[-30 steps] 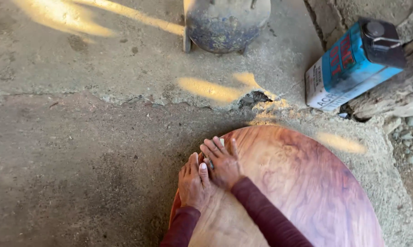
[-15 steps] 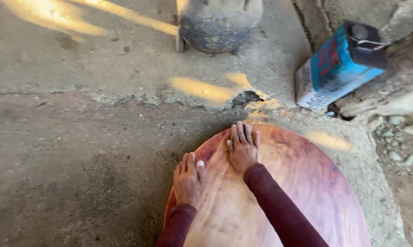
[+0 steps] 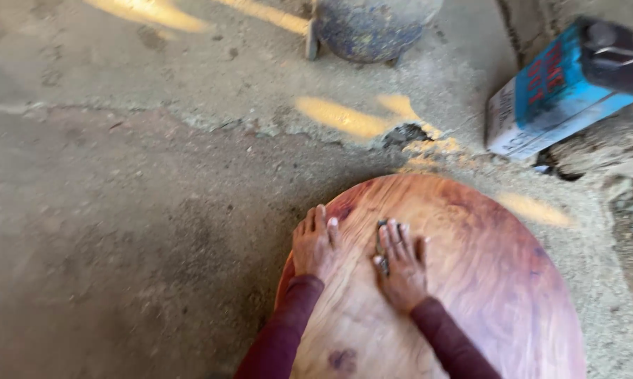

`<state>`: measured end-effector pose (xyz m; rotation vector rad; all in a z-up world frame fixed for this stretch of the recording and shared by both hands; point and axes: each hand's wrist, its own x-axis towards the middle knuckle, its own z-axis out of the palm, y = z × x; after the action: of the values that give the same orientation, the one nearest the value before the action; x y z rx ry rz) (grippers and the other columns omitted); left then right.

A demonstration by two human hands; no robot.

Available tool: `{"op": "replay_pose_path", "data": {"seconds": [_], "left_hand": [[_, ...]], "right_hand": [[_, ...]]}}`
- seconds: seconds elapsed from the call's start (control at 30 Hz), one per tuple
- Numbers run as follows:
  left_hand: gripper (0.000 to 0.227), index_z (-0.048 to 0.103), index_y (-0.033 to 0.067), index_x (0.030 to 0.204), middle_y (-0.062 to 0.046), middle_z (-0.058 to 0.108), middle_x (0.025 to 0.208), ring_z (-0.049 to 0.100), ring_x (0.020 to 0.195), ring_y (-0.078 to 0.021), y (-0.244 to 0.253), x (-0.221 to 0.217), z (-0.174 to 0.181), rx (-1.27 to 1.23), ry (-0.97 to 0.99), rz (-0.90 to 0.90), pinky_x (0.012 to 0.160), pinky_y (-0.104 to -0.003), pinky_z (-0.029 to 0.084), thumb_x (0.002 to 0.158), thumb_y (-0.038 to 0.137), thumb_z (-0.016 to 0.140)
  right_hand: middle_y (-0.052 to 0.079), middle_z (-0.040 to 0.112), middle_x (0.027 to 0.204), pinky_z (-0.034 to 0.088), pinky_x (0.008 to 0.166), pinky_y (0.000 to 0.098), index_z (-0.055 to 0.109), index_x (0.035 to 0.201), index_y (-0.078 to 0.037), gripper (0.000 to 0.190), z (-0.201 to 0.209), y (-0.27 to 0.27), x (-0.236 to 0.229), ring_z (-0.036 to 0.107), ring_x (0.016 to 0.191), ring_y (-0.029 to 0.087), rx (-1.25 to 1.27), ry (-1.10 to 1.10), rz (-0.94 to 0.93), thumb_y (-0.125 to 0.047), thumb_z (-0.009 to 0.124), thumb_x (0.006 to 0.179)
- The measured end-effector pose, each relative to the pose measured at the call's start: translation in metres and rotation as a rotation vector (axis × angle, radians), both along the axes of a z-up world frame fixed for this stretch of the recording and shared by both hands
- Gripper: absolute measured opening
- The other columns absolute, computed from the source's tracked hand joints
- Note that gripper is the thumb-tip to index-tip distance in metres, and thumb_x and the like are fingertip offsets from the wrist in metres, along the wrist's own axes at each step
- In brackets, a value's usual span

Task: Sanding a circular wooden table top with sandpaper.

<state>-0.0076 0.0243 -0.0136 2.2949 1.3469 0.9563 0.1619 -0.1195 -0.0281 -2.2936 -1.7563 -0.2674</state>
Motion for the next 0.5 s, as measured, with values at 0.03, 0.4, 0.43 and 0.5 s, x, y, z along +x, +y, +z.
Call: {"op": "replay_pose_path", "data": {"seconds": [0.03,0.4,0.43,0.5], "left_hand": [[0.051,0.059,-0.0026,0.133,-0.022,0.065,0.128,0.064,0.109,-0.0407,0.000,-0.002,-0.003,0.004,-0.016,-0.015,0.094,-0.052,0.050,0.105,0.038,0.045],[0.055,0.054,-0.0033,0.139,-0.022,0.062,0.132,0.062,0.114,-0.0408,-0.010,-0.001,-0.002,0.007,0.033,-0.024,0.098,-0.052,0.048,0.105,0.039,0.042],[0.056,0.053,-0.0027,0.140,-0.023,0.061,0.135,0.060,0.119,-0.0407,-0.009,-0.002,-0.006,0.048,0.039,-0.027,0.103,-0.052,0.046,0.106,0.040,0.042],[0.055,0.052,0.0001,0.143,-0.023,0.058,0.140,0.057,0.126,-0.0404,-0.021,-0.010,-0.005,0.121,0.021,-0.067,0.107,-0.053,0.043,0.106,0.040,0.042]], "right_hand": [[0.015,0.023,0.169,0.002,0.125,0.0634,0.032,0.159,-0.007,0.067,-0.002,-0.007,-0.002,0.018,0.158,0.031,0.000,-0.018,0.007,-0.041,0.039,0.102],[0.020,0.026,0.165,0.006,0.120,0.0664,0.035,0.153,0.000,0.074,0.008,-0.112,-0.120,0.020,0.155,0.035,-0.044,0.022,-0.093,-0.042,0.046,0.094],[0.020,0.028,0.163,0.009,0.118,0.0662,0.037,0.151,-0.002,0.077,0.015,-0.133,-0.150,0.023,0.151,0.033,-0.112,0.043,-0.065,-0.041,0.052,0.086],[0.019,0.028,0.162,0.010,0.116,0.0673,0.037,0.150,-0.003,0.079,-0.017,-0.168,-0.167,0.025,0.150,0.034,-0.042,0.022,-0.021,-0.044,0.054,0.085]]}}
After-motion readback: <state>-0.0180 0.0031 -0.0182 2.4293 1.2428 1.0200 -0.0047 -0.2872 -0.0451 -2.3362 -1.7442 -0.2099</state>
